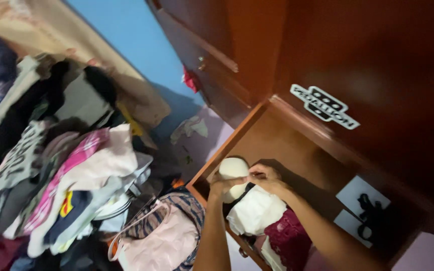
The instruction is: Organize folded clothes and undergarments into a wooden dresser drawer.
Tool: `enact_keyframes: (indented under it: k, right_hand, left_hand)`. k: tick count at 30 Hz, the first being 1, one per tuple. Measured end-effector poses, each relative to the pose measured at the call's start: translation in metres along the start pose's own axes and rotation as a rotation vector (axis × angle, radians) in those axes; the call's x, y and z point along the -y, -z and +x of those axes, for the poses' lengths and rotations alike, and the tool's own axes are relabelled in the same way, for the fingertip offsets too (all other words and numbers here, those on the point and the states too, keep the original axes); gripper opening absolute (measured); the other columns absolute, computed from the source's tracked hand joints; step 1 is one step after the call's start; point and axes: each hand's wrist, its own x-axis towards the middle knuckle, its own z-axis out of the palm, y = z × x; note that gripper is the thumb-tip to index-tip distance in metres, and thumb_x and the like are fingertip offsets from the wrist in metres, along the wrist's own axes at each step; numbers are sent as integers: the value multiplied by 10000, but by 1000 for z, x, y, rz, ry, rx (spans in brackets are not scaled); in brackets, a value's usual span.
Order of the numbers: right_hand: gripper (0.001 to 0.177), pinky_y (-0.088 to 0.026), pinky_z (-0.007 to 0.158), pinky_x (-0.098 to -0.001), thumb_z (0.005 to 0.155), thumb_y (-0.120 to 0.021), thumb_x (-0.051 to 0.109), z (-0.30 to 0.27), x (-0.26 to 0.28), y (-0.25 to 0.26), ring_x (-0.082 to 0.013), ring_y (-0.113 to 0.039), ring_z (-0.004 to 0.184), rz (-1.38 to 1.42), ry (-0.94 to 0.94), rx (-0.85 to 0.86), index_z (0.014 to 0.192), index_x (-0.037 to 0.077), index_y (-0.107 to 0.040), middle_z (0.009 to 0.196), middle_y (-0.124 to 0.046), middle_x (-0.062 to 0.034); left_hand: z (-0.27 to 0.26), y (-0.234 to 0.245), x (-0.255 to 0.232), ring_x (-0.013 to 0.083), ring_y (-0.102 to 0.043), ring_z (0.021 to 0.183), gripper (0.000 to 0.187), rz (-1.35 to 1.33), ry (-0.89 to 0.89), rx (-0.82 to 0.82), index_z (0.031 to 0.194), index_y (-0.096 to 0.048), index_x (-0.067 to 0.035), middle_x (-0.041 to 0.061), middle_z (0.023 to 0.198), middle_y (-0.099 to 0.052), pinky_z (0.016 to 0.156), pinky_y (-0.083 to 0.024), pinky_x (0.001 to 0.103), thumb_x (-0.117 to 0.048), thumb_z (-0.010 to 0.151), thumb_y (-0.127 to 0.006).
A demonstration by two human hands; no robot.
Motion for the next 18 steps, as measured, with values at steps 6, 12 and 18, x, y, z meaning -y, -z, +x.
enact_keyframes:
  k: [6,12,18]
  right_hand:
    - [301,-572,796,-323,964,-697,281,-59,96,19,-155,-694,934,23,-81,-189,1199,91,-690,1024,-760,-33]
    - [412,-502,1000,-400,863,-719,166,-178,160,63,-326,-621,1231,-378,371,-726,1253,54,-648,1346,-639,-144]
    - [344,-457,1107,-427,830,-740,221,-271,90,96,-296,-551,1333,-714,358,-864,1154,126,-679,1407,-585,-93]
  left_hand:
    - [-70,23,-109,220,-736,940,639,-307,-234,-218,1160,-703,-29,115,1067,-772,850,-596,362,-259,612,-938]
    - [-142,-25,-185,160,-725,758,393,-866,-412,85,1065,-649,-104,75,930,-769,674,-620,322,-171,734,-850]
    - [-126,-198,-122,194,-709,869,613,-901,-10,991,1374,-567,137,109,1026,-748,699,-593,301,-148,909,-846]
